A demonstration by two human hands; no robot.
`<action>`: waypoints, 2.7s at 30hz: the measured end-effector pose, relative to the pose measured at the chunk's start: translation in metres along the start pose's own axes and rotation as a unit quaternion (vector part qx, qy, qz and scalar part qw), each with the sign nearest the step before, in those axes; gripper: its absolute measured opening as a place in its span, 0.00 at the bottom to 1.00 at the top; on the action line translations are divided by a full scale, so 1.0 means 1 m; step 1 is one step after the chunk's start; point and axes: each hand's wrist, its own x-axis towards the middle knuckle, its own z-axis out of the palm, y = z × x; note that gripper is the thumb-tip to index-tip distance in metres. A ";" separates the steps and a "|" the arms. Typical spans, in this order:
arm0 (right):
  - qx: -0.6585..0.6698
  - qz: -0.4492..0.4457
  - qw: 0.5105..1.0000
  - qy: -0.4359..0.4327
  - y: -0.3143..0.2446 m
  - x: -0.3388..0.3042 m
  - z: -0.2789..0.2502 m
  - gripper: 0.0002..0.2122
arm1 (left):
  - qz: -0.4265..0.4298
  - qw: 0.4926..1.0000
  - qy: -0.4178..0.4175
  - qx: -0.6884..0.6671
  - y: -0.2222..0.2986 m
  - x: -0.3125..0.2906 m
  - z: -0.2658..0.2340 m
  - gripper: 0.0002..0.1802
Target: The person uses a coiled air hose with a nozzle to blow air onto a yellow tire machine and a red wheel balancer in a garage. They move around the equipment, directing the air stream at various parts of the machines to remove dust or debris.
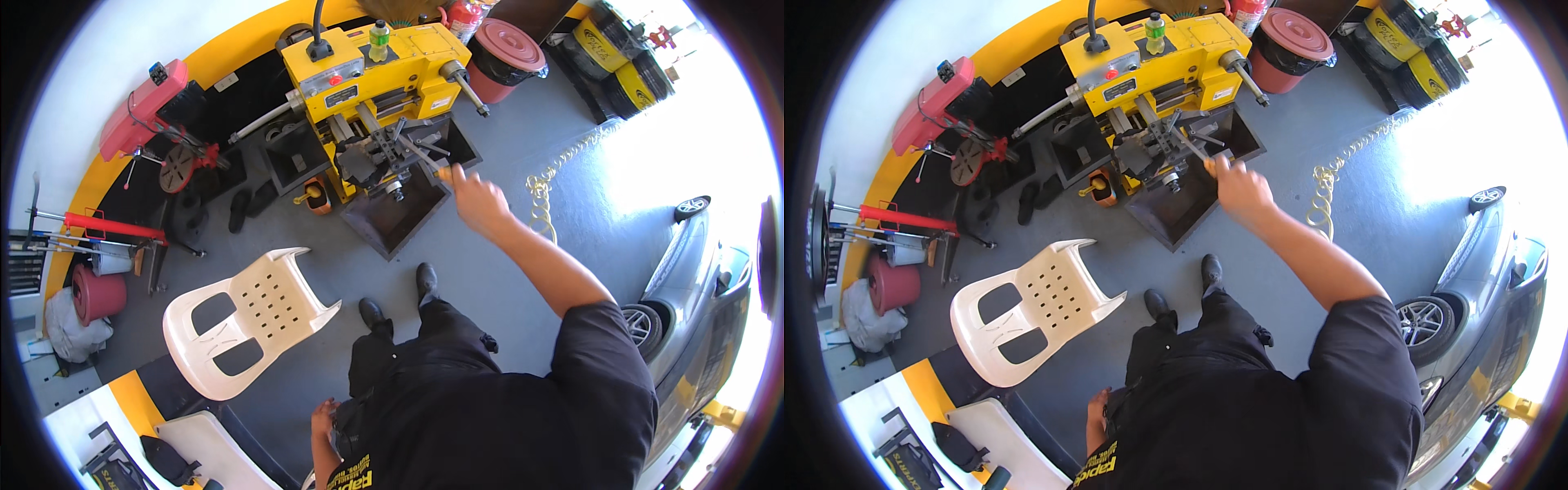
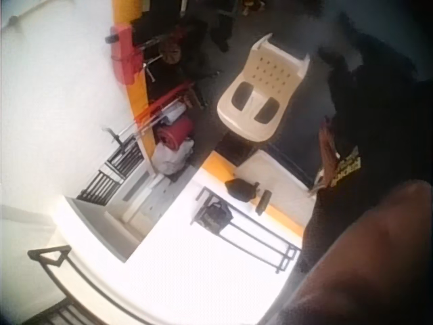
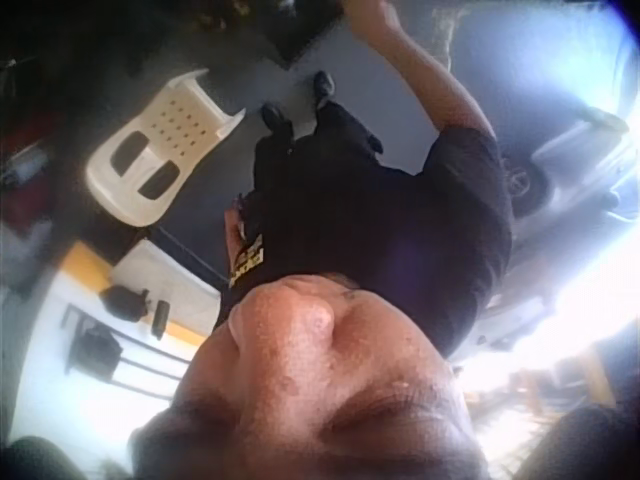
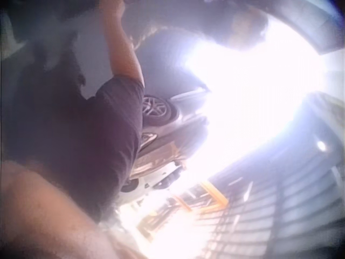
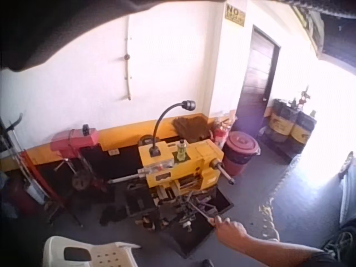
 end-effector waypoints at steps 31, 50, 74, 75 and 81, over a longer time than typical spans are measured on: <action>0.121 0.076 0.990 -0.002 -0.033 -0.073 0.037 0.15 | 0.013 0.992 0.061 0.112 -0.148 -0.054 -0.052 0.21; 0.141 0.143 0.980 0.018 -0.065 -0.080 0.060 0.12 | 0.088 0.971 0.026 0.220 -0.121 -0.006 -0.159 0.21; 0.149 0.172 0.974 0.018 -0.100 -0.033 0.045 0.16 | 0.027 0.979 0.010 0.201 -0.054 0.007 -0.192 0.26; 0.149 0.174 0.973 0.019 -0.098 -0.032 0.046 0.16 | 0.010 0.983 0.012 0.183 -0.051 0.009 -0.188 0.25; 0.141 0.177 0.974 0.000 -0.098 -0.034 0.023 0.15 | 0.061 0.981 0.015 0.183 -0.066 0.019 -0.184 0.24</action>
